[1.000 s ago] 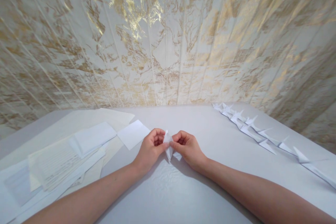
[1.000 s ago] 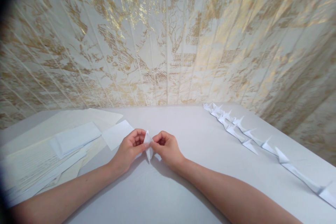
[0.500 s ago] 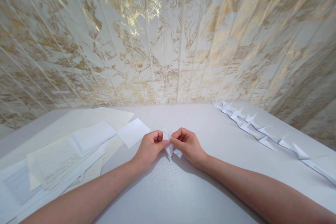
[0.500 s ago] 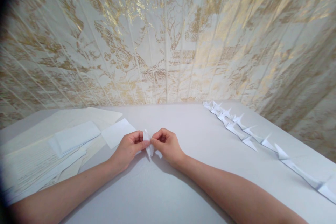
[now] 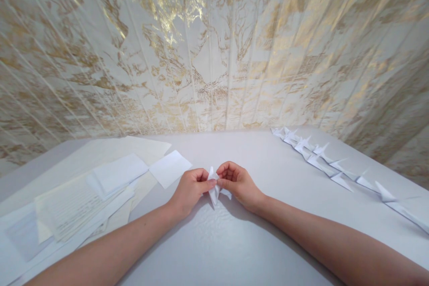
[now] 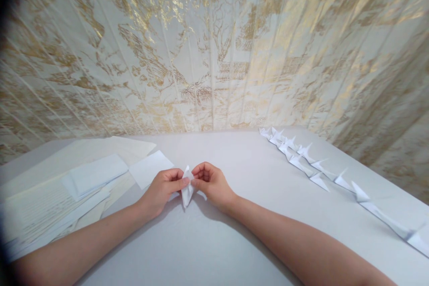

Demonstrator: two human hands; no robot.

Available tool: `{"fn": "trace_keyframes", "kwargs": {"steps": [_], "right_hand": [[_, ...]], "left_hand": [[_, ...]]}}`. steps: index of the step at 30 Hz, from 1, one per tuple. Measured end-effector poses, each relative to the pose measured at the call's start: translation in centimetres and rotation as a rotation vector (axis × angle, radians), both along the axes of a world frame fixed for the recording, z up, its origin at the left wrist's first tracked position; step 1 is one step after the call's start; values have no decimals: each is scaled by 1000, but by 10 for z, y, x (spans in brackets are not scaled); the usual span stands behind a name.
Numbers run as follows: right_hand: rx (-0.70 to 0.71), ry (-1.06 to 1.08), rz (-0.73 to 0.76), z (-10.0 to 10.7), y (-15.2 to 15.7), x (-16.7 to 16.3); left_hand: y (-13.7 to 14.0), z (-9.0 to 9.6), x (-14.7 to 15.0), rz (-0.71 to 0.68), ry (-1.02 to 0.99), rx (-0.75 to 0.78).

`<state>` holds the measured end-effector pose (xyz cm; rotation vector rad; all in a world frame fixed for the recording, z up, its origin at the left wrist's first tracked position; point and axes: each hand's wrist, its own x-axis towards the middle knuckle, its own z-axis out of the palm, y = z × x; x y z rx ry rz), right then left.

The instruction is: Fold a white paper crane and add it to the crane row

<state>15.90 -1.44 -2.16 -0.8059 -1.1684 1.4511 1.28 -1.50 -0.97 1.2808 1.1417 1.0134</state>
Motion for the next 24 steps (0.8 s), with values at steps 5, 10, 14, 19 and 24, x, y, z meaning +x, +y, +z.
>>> {"fn": "trace_keyframes", "kwargs": {"steps": [5, 10, 14, 19, 24], "right_hand": [[-35, -13, 60, 1, 1, 4], [-60, -46, 99, 2, 1, 7], [-39, -92, 69, 2, 2, 7], [11, -374, 6, -1, 2, 7], [330, -855, 11, 0, -4, 8]], "left_hand": [[4, 7, -5, -96, -155, -74], [10, 4, -11, -131, -137, -117], [9, 4, -12, -124, -67, -105], [9, 7, -10, -92, 129, -106], [12, 2, -13, -102, 638, 191]]}}
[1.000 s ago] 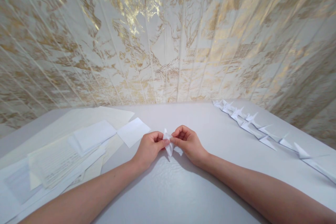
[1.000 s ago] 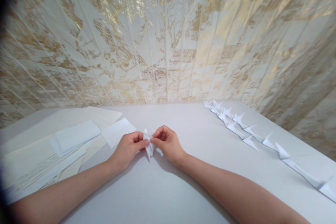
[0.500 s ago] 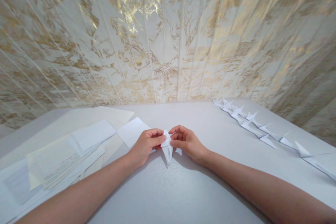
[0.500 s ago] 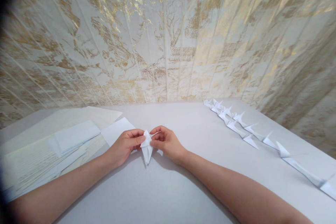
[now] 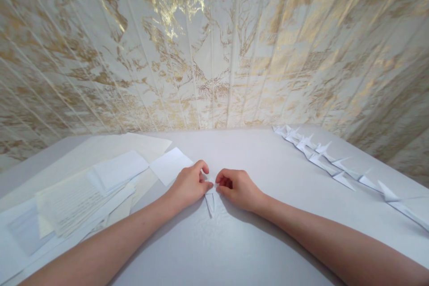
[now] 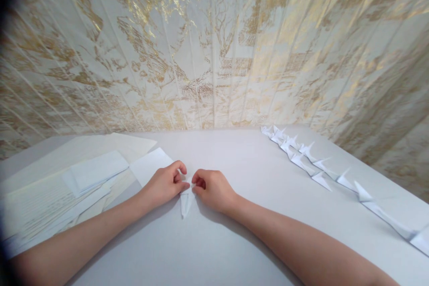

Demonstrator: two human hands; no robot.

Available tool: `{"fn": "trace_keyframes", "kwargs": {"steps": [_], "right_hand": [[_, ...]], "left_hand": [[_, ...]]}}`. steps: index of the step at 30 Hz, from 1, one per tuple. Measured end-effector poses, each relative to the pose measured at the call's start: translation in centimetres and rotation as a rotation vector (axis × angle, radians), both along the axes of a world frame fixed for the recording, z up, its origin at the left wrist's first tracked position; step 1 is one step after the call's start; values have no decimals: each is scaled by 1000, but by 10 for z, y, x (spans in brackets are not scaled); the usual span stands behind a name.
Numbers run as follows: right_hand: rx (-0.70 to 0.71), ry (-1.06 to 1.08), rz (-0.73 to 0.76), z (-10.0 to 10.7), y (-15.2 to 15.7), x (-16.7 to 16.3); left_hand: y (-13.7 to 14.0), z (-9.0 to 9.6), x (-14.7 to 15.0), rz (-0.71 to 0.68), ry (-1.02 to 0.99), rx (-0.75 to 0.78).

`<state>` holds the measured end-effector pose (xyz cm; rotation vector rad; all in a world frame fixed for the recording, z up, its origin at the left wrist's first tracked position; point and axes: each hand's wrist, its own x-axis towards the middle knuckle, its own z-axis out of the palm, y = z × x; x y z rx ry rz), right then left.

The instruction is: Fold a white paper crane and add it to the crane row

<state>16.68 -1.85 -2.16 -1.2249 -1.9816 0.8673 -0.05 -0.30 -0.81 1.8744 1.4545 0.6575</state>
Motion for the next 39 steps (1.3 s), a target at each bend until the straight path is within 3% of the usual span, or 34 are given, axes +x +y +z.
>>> {"fn": "trace_keyframes", "kwargs": {"steps": [3, 8, 13, 18, 26, 32, 39], "right_hand": [[138, -169, 59, 2, -3, 0], [155, -257, 78, 8, -5, 0], [193, -361, 51, 9, -8, -3], [211, -412, 56, 11, -8, -3], [151, -383, -33, 11, -7, 2], [167, -356, -35, 8, -9, 2], [188, -221, -31, 8, -10, 1]], "left_hand": [[2, 1, -3, -107, 140, 106], [3, 7, -4, -228, 177, 30], [0, 9, -1, -221, 269, 108], [1, 14, -2, -215, 269, 34], [3, 12, -9, -129, 175, -43], [-3, 7, -9, -118, 207, -5], [-13, 8, -2, -81, 75, 46]]}}
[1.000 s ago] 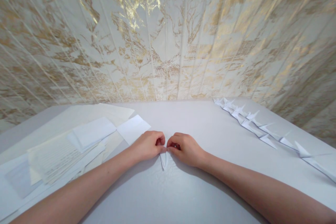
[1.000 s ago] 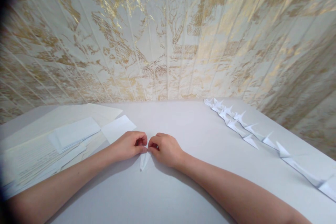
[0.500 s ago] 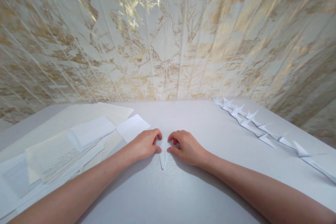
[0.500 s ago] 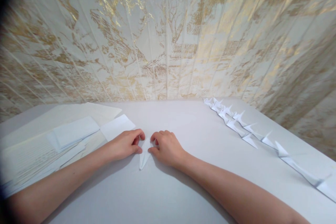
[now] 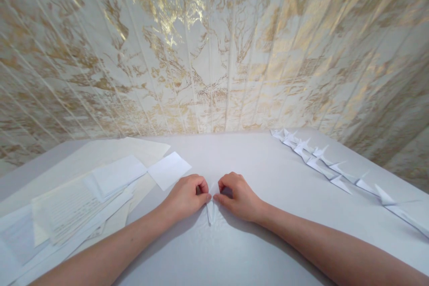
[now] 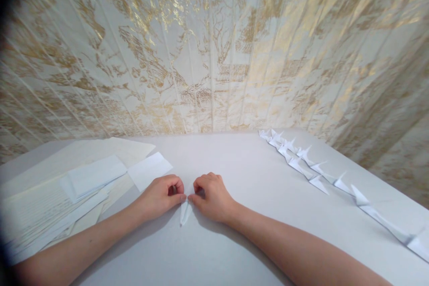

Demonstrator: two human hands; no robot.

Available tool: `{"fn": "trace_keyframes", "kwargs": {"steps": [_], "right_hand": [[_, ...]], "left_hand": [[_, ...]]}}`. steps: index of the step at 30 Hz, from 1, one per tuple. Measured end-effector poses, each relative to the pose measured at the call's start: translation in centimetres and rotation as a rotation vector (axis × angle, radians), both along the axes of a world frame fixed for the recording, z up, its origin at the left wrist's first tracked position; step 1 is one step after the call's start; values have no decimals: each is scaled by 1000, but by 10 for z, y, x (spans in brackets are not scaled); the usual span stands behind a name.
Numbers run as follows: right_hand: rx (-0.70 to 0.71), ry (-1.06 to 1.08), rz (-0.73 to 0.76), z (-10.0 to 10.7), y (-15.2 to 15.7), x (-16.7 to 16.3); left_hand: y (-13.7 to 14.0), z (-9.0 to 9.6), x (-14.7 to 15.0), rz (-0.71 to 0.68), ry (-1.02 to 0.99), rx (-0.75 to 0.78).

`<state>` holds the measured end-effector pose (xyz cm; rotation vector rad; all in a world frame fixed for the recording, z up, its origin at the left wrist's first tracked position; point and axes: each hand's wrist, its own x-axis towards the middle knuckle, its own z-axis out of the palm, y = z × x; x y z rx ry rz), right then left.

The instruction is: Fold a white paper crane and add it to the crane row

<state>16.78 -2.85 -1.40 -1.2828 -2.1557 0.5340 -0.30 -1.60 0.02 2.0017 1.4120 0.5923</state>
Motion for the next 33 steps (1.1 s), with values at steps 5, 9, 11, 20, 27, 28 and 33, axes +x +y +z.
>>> {"fn": "trace_keyframes", "kwargs": {"steps": [5, 9, 11, 20, 27, 28, 33], "right_hand": [[-104, 281, 34, -3, 1, -2], [-275, 606, 84, -5, 4, -1], [-365, 772, 108, -6, 5, -1], [-453, 1045, 108, -9, 7, -5], [-513, 1005, 59, -4, 5, -7], [-521, 991, 61, -4, 4, -8], [-475, 940, 88, -9, 4, -9]], "left_hand": [[0, -2, 1, 30, -131, -74], [4, -6, 1, 45, -305, -88], [5, -7, 2, 68, -392, -112], [1, 0, 9, 142, -693, -247], [-3, 1, 14, 153, -801, -266], [-3, 0, 15, 160, -800, -260], [-3, -3, 16, 194, -822, -172]]}}
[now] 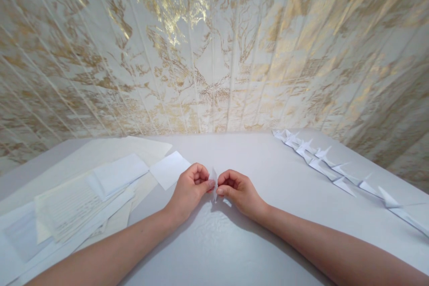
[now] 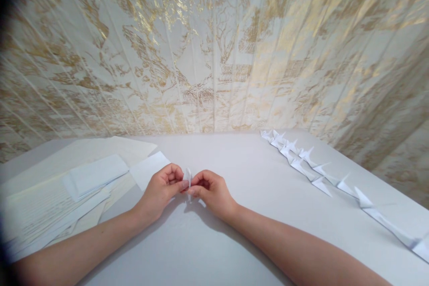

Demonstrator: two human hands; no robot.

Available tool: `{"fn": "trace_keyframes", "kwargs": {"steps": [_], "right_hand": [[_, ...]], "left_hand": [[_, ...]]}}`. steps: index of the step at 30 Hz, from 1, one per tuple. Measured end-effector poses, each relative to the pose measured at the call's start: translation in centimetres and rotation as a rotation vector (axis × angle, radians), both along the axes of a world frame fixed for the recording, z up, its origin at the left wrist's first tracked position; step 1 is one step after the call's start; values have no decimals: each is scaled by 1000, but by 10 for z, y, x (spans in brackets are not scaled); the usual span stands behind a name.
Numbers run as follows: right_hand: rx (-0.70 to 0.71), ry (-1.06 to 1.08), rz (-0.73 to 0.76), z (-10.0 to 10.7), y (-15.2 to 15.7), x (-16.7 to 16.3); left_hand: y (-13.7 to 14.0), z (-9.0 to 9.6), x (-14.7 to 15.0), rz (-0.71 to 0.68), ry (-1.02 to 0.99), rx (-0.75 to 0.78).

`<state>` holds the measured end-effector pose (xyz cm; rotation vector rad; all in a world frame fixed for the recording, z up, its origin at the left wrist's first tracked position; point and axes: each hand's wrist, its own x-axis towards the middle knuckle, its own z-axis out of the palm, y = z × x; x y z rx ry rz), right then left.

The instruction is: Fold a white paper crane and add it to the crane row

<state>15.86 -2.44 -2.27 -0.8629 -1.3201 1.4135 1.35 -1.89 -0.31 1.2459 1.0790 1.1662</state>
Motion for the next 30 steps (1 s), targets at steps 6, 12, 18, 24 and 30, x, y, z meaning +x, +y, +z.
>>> {"fn": "trace_keyframes", "kwargs": {"steps": [6, 12, 18, 24, 30], "right_hand": [[309, -247, -88, 0, -2, 3], [558, -402, -244, 0, -1, 9], [636, -425, -217, 0, -3, 8], [683, -485, -253, 2, -6, 7], [681, -509, -241, 5, -7, 7]], "left_hand": [[1, 0, -4, 1, -1, -1], [-1, 2, -6, -192, -95, -45], [1, -1, -8, -190, -80, 6], [0, 0, -7, -194, -86, -7], [0, 1, -7, -172, -89, -6]]}}
